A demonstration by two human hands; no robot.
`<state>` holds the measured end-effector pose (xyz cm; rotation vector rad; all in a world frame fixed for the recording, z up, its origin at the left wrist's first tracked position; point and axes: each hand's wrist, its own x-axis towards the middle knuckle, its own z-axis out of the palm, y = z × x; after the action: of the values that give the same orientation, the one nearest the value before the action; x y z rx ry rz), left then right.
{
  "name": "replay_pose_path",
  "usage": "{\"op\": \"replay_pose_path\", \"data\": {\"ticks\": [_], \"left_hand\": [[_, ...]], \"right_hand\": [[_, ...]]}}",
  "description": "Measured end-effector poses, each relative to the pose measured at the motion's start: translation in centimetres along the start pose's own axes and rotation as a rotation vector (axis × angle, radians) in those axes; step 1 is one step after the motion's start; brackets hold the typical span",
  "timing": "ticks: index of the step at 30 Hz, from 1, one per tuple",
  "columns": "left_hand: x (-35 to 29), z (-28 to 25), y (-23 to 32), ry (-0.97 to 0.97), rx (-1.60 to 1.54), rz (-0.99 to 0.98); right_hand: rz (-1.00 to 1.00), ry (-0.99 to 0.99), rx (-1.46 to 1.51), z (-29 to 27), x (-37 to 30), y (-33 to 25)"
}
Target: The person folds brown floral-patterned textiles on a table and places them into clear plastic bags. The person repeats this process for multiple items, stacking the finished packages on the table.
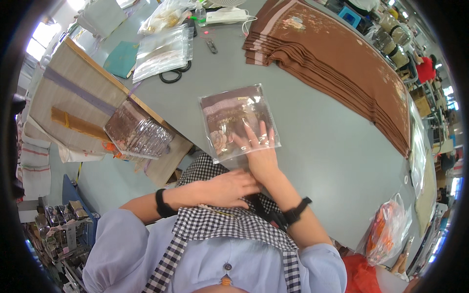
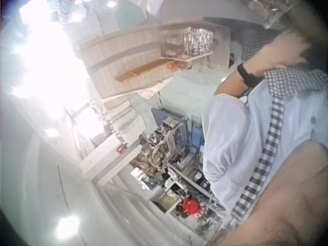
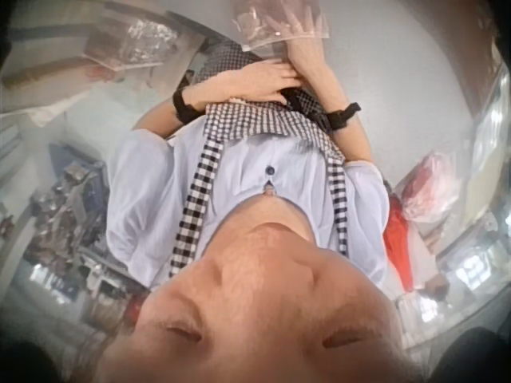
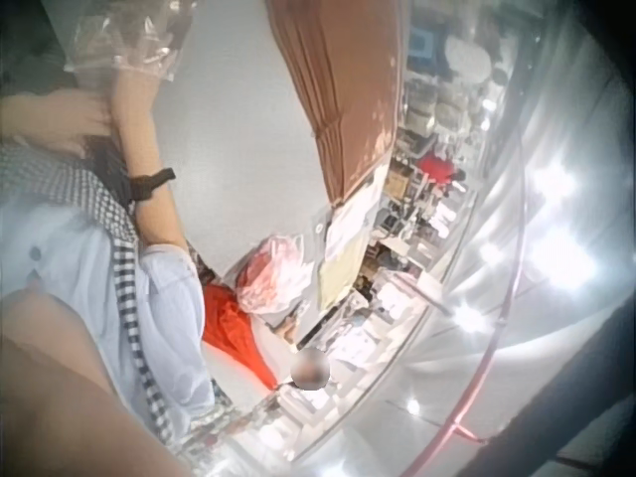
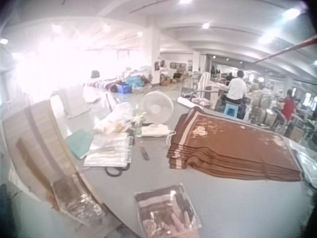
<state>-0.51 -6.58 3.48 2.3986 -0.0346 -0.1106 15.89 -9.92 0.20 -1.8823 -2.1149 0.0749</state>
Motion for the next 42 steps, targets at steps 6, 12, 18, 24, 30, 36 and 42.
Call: {"op": "replay_pose_path", "data": {"ticks": [6,12,18,24,30,36,42], "left_hand": [[3.7,-9.0,-7.2,0.465,0.036,0.023],[5.5,-5.3,-12.2,0.398,0.356,-0.25],[4.7,-5.8,-11.1,0.418,0.247,-0.231],[4.3,-5.8,-10.5,0.346,0.248,-0.297],[4.2,-4.8,-10.7,0.358,0.44,-0.348],[4.3,-4.3,-8.2,0.359,0.594,-0.398],[2.1,-1.2,-5.7,0.494,0.458,-0.309]], "right_hand": [[0.045,-0.119,0.017,-0.4,-2.1,-1.4],[0.006,-0.22,0.268,-0.5,-3.4,-1.6],[-0.09,-0.46,0.002,-1.5,-2.2,-2.9],[-0.04,-0.248,0.087,-0.3,-0.9,-4.0],[0.268,-0.021,0.029,-0.8,-3.4,-3.0],[0.405,-0.239,0.307,-3.1,-6.9,-1.7],[0.148,0.1,0.007,-2.5,-7.1,0.6]]}}
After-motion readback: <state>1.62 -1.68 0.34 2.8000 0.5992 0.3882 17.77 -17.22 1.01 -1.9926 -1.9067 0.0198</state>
